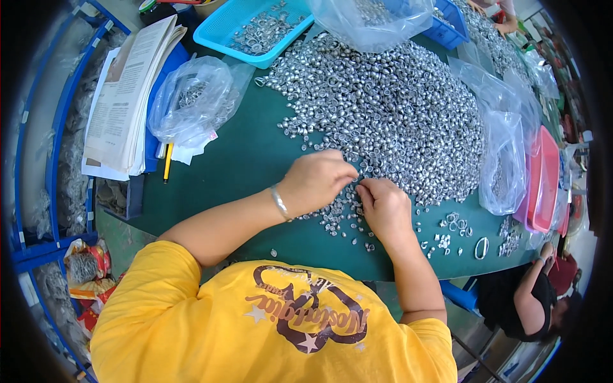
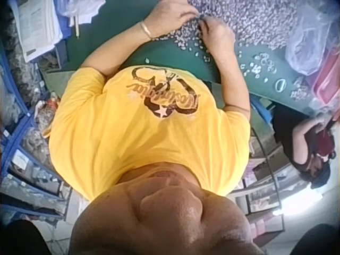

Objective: The person sorts through a large pile of small silver-colored metal components on a green table by hand, picking them up one by one and moving them into different clusters or containers.

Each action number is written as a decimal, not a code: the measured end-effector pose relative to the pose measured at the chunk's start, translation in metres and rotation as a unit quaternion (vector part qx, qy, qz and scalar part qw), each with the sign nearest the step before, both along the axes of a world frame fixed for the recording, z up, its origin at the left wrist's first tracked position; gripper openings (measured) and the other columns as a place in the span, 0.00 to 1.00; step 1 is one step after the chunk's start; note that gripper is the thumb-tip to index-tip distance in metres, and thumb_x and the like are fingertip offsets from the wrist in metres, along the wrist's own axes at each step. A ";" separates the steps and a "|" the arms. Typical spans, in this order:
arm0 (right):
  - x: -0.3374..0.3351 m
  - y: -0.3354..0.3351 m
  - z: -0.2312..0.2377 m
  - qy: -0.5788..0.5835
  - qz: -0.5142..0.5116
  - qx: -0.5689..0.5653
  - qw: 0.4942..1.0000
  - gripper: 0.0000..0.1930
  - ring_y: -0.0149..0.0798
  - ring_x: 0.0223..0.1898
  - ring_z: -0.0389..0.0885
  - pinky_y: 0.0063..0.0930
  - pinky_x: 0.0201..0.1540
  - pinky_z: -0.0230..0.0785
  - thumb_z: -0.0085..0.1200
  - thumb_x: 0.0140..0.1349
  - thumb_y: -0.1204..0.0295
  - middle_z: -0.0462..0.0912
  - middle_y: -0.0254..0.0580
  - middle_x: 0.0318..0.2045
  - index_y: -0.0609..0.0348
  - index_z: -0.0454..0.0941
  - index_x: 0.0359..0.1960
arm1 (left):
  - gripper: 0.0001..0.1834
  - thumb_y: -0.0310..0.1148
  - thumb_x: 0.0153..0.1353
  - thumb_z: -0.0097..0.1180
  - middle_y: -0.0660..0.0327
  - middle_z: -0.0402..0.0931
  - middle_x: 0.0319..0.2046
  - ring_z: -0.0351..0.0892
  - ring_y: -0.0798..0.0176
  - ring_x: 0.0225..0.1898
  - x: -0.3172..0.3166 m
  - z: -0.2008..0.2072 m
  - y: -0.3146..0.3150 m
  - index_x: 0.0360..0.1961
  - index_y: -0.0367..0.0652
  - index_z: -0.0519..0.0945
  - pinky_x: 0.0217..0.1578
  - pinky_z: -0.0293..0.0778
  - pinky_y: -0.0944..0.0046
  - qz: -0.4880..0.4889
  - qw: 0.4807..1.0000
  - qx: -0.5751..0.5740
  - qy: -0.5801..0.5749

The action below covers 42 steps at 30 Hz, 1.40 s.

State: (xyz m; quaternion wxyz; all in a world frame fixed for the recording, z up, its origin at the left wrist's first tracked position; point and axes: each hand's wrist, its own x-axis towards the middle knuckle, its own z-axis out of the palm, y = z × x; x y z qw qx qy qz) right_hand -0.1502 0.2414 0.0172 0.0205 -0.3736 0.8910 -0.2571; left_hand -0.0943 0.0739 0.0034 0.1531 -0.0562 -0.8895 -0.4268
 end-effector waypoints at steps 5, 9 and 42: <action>0.001 0.008 -0.001 -0.056 0.012 -0.052 0.997 0.03 0.39 0.20 0.76 0.31 0.23 0.68 0.53 0.52 0.75 0.76 0.41 0.19 0.60 0.77 0.28 | 0.05 0.27 0.46 0.58 0.60 0.69 0.21 0.72 0.57 0.25 -0.005 -0.010 0.006 0.28 0.44 0.79 0.25 0.69 0.61 -0.027 0.994 -0.103 -0.003; -0.009 0.036 0.002 -0.586 -0.093 -0.353 0.723 0.06 0.26 0.16 0.66 0.17 0.15 0.55 0.50 0.53 0.81 0.71 0.34 0.16 0.66 0.76 0.32 | 0.03 0.25 0.47 0.59 0.63 0.70 0.20 0.70 0.64 0.22 -0.003 -0.001 0.002 0.26 0.42 0.78 0.22 0.67 0.67 -0.055 0.996 0.063 -0.025; -0.024 0.005 -0.001 -0.033 -0.015 -0.105 0.994 0.04 0.45 0.21 0.75 0.33 0.23 0.68 0.56 0.50 0.73 0.76 0.44 0.20 0.55 0.80 0.28 | 0.05 0.32 0.59 0.52 0.72 0.60 0.17 0.58 0.79 0.19 0.022 0.014 -0.005 0.31 0.43 0.73 0.15 0.52 0.80 0.020 0.664 0.698 -0.268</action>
